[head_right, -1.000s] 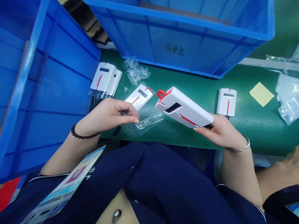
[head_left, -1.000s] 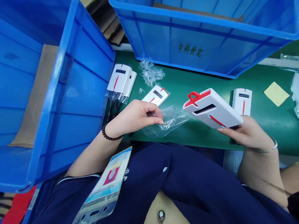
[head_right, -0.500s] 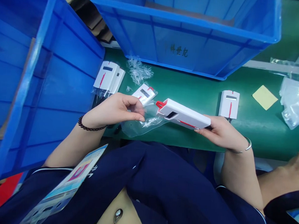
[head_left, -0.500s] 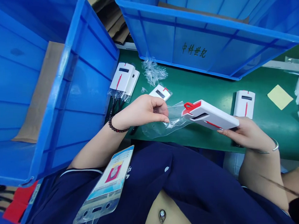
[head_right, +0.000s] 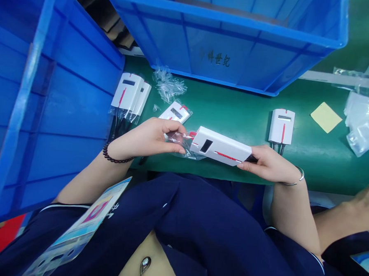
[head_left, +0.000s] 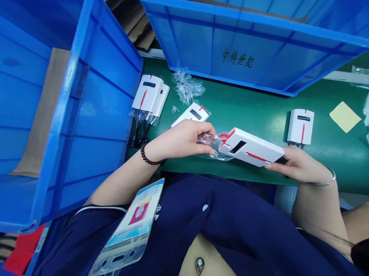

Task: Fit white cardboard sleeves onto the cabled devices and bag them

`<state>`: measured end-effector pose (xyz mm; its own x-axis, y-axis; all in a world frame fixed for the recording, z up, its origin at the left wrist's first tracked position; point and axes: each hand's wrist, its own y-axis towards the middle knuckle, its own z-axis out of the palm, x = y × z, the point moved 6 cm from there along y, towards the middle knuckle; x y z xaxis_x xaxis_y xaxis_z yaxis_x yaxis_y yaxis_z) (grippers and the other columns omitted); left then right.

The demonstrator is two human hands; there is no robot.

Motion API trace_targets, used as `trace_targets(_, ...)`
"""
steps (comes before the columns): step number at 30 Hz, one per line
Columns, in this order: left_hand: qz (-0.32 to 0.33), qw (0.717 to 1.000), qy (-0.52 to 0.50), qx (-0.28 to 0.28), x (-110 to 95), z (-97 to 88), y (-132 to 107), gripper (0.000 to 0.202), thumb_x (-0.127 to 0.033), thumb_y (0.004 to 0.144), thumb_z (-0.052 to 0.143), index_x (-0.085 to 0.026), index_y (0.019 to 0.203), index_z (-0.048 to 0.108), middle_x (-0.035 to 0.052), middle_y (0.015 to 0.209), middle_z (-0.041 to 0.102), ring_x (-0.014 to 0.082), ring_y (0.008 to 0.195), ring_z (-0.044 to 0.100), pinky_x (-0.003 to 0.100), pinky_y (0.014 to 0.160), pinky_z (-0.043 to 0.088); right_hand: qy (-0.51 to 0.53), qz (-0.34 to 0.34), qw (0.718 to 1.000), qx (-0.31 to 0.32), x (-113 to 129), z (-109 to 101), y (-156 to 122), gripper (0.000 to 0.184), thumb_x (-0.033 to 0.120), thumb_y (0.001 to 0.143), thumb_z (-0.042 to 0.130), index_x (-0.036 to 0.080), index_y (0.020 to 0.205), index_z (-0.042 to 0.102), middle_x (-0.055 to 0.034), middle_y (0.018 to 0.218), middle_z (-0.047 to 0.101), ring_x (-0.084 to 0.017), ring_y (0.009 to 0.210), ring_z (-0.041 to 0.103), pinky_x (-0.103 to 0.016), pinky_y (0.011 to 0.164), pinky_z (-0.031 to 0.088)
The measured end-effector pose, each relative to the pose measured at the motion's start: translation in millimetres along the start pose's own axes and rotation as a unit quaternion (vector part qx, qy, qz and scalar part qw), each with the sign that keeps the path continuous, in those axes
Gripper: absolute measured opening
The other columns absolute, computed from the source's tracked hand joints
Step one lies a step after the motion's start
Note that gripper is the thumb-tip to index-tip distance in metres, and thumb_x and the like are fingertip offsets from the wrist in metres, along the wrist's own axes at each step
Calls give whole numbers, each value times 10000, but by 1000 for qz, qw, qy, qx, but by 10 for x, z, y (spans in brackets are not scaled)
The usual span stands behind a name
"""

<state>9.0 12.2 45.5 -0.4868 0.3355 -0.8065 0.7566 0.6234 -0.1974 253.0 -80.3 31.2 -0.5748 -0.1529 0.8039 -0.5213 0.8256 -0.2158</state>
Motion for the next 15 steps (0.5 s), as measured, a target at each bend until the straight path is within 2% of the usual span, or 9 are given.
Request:
trace_targets(3, -1, 1000, -27, 0, 4, 28, 0, 247, -338, 754, 770, -168, 906, 675, 9, 831, 724, 148, 788, 663, 243, 717, 482, 28, -13, 1000, 4, 12, 7, -10, 247, 362, 912, 634, 153, 1021, 707, -83, 871, 782, -192, 696, 717, -255, 604, 566)
trace_targets(7, -15, 998, -39, -44, 17, -38, -21, 181, -283, 757, 755, -168, 856, 657, -7, 739, 692, 135, 721, 642, 243, 699, 491, 50, 0, 999, 7, 10, -3, -34, 230, 369, 901, 649, 154, 973, 691, -65, 799, 769, -175, 643, 697, -244, 578, 561)
trace_targets(10, -14, 998, -30, -61, 8, -71, -22, 185, -273, 739, 770, -167, 831, 649, -12, 733, 672, 126, 700, 618, 238, 681, 477, 52, 3, 998, 20, 7, 7, -41, 241, 360, 911, 635, 143, 1002, 686, -75, 828, 774, -170, 654, 701, -237, 583, 562)
trace_targets(13, -7, 999, -15, -33, -11, -24, 4, 216, -300, 738, 786, -166, 851, 659, -13, 732, 660, 129, 706, 613, 233, 661, 451, 42, -7, 999, 19, 3, 11, -35, 254, 340, 912, 636, 133, 1046, 694, -97, 902, 783, -185, 732, 725, -251, 634, 579)
trace_targets(15, -4, 1000, -11, -5, -24, 31, 26, 240, -332, 749, 783, -169, 869, 655, -17, 731, 662, 128, 694, 609, 228, 645, 434, 35, -17, 999, 10, 4, 4, -33, 264, 350, 904, 641, 135, 1042, 708, -92, 881, 783, -190, 716, 723, -261, 621, 578)
